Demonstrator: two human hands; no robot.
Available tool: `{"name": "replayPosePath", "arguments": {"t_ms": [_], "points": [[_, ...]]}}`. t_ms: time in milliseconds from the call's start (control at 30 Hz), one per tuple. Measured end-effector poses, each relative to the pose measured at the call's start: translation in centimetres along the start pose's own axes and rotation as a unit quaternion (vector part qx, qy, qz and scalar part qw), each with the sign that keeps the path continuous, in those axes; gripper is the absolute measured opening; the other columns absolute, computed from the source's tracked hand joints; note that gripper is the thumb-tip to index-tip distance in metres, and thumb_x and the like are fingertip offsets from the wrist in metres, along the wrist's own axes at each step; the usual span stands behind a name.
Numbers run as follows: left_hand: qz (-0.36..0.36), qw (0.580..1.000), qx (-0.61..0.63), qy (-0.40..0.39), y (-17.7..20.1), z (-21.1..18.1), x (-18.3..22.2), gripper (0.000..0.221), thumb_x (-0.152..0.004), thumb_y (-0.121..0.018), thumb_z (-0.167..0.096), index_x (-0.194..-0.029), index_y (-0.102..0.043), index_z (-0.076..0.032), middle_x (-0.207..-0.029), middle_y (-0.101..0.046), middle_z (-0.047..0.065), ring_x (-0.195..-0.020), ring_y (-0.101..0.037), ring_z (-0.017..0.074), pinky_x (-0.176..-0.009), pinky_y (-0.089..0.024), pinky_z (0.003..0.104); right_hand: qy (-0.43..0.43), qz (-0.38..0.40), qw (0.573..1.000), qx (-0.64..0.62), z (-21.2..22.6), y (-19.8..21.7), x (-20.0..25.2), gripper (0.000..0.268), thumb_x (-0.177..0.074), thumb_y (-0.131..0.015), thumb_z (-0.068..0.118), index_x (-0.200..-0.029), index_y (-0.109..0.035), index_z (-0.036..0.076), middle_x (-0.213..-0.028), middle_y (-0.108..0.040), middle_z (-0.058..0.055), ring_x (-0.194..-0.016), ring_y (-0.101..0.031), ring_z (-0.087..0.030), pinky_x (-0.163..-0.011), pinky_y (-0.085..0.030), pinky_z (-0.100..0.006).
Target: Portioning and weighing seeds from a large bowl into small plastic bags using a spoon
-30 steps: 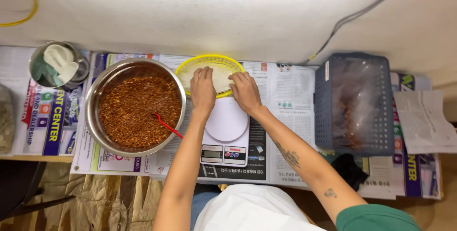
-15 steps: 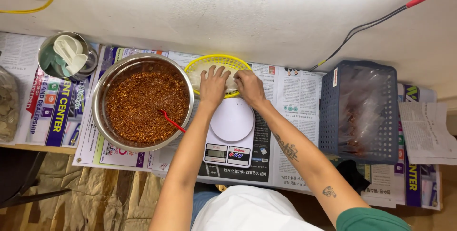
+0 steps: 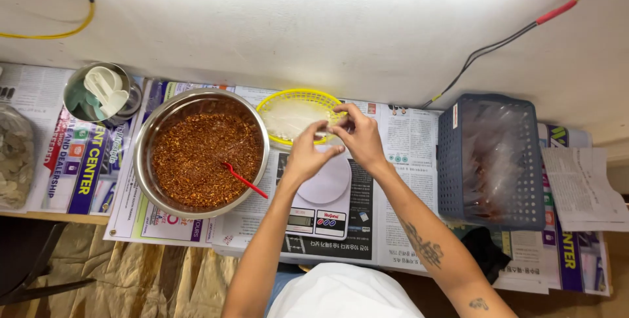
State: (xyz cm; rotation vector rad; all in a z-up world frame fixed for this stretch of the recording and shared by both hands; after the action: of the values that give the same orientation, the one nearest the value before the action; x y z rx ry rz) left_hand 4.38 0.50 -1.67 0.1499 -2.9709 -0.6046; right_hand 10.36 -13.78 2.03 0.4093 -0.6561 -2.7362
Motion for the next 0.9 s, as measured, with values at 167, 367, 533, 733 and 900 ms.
{"name": "replayPosePath", "arguments": {"t_ms": [167, 367, 533, 733, 900], "points": [[0.074, 0.98, 0.16, 0.095, 0.2, -2.3, 6.1, 0.111, -0.076, -0.088, -0.034, -0.157, -0.021, -0.001, -0.144, -0.052, 0.031, -0.127, -0.057, 0.0504, -0.104, -0.05, 0.06, -0.018, 0.093, 0.995, 0.011, 1.2, 0.0, 2.5, 0.041, -0.078, -0.086, 0.012, -0.114, -0.068, 0.017, -0.071, -0.074, -0.004, -0.059, -0.062, -0.015, -0.059, -0.052, -0.029], [-0.046, 0.952, 0.245, 0.177, -0.1, 1.3, 10.4, 0.048, -0.088, -0.079, -0.02, -0.127, -0.059, -0.002, -0.115, -0.071, 0.021, -0.103, -0.073, 0.0357, -0.077, -0.065, 0.043, -0.043, 0.145, 0.988, -0.035, 2.4, -1.3, 5.3, 0.035, -0.079, -0.088, 0.016, -0.11, -0.07, 0.013, -0.071, -0.074, -0.006, -0.059, -0.062, -0.015, -0.06, -0.053, -0.029], [-0.209, 0.899, 0.333, 0.193, 2.9, 2.8, 13.5, 0.011, -0.094, -0.072, -0.01, -0.103, -0.076, -0.004, -0.086, -0.076, 0.014, -0.077, -0.077, 0.0211, -0.063, -0.066, 0.03, -0.136, 0.172, 0.948, -0.23, 3.0, -3.4, 6.9, 0.047, -0.081, -0.082, -0.002, -0.124, -0.065, 0.004, -0.089, -0.078, -0.015, -0.072, -0.071, -0.016, -0.067, -0.061, -0.025], [-0.225, 0.89, 0.35, 0.188, 7.1, 1.8, 16.1, 0.014, -0.086, -0.083, -0.01, -0.083, -0.071, -0.002, -0.077, -0.076, 0.015, -0.072, -0.076, 0.0187, -0.059, -0.066, 0.029, -0.133, 0.125, 0.928, -0.324, 3.8, -6.8, 8.6, 0.042, -0.081, -0.083, -0.002, -0.12, -0.066, -0.001, -0.085, -0.076, -0.015, -0.071, -0.073, -0.017, -0.062, -0.061, -0.026], [0.089, 0.887, 0.426, 0.153, 10.4, 4.8, 16.8, 0.054, -0.092, -0.068, -0.045, -0.121, -0.064, 0.001, -0.113, -0.072, 0.016, -0.104, -0.072, 0.0233, -0.079, -0.067, 0.046, -0.114, 0.129, 0.965, -0.198, 7.7, -8.6, 9.0, 0.011, -0.088, -0.077, 0.002, -0.098, -0.079, 0.004, -0.074, -0.076, -0.01, -0.067, -0.071, -0.014, -0.062, -0.059, -0.024]]}}
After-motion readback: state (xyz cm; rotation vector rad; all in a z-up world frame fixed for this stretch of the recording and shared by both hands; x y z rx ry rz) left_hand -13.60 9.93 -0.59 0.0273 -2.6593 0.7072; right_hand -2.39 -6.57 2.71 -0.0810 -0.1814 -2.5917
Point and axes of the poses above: each hand's wrist, its own x-axis away from the middle knuckle, its own y-axis out of the back of the hand, z = x × y, the point moved 5 cm from there along -x, towards the middle knuckle
